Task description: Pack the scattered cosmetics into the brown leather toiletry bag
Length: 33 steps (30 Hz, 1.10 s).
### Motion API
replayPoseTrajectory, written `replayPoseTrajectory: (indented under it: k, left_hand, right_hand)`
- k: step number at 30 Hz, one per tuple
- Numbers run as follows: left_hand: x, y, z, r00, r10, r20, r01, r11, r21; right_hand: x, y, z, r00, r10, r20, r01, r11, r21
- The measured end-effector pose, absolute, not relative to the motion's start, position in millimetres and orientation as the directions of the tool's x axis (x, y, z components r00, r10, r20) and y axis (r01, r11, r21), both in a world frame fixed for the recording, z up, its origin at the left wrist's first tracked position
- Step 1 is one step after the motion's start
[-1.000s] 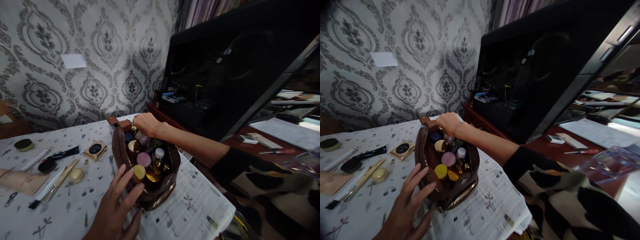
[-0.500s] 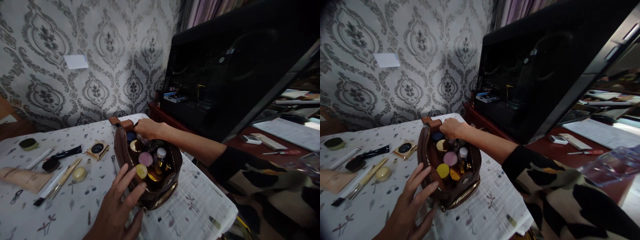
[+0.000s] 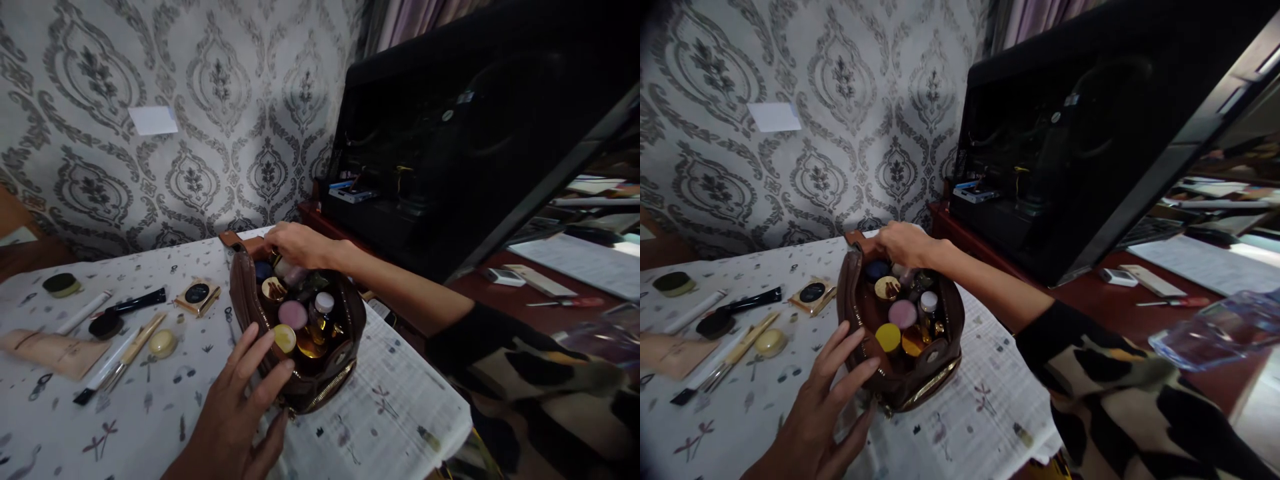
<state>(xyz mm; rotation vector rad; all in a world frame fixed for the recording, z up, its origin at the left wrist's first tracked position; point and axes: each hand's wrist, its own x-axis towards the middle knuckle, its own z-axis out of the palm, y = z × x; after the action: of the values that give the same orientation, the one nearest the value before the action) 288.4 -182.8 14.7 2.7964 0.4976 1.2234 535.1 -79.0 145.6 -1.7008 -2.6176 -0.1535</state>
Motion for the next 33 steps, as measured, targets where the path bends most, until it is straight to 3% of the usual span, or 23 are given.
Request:
replayPoseTrajectory:
  k: [4,9,15,27,33]
  left_hand:
    - [285.7,-183.0,18.6,0.677,0.308,0.669,0.267,-0.949,0.166]
    - [286.0,-181.7,22.3,0.683,0.269,0.679,0.239,-0.961,0.140]
    - [292.9,-178.7,25.7,0.673,0.256,0.694,0.277,-0.957,0.085]
    - [288.5,-173.8,24.4,0.712,0.186,0.677,0.348,-0.931,-0.110]
    - [255.0,-162.7,5.5,0.722,0.312,0.618,0.472,-0.875,-0.110]
  right_hand:
    - [546.9,-105.0,145.4,-0.265,0.920,0.288,0.952,0.298,-0.075]
    - [561.4,-141.2,127.3,-0.110,0.860,0.499,0.921,0.277,-0.274]
    - [568.0,-184.9,103.6,0.038,0.799,0.600,0.861,0.278,-0.425]
    - [563.6,-222.7,72.5,0.052,0.786,0.617,0.836,0.304,-0.457]
    - [558.5,-233.3,65.6,0.068,0.716,0.694,0.833,0.342,-0.434]
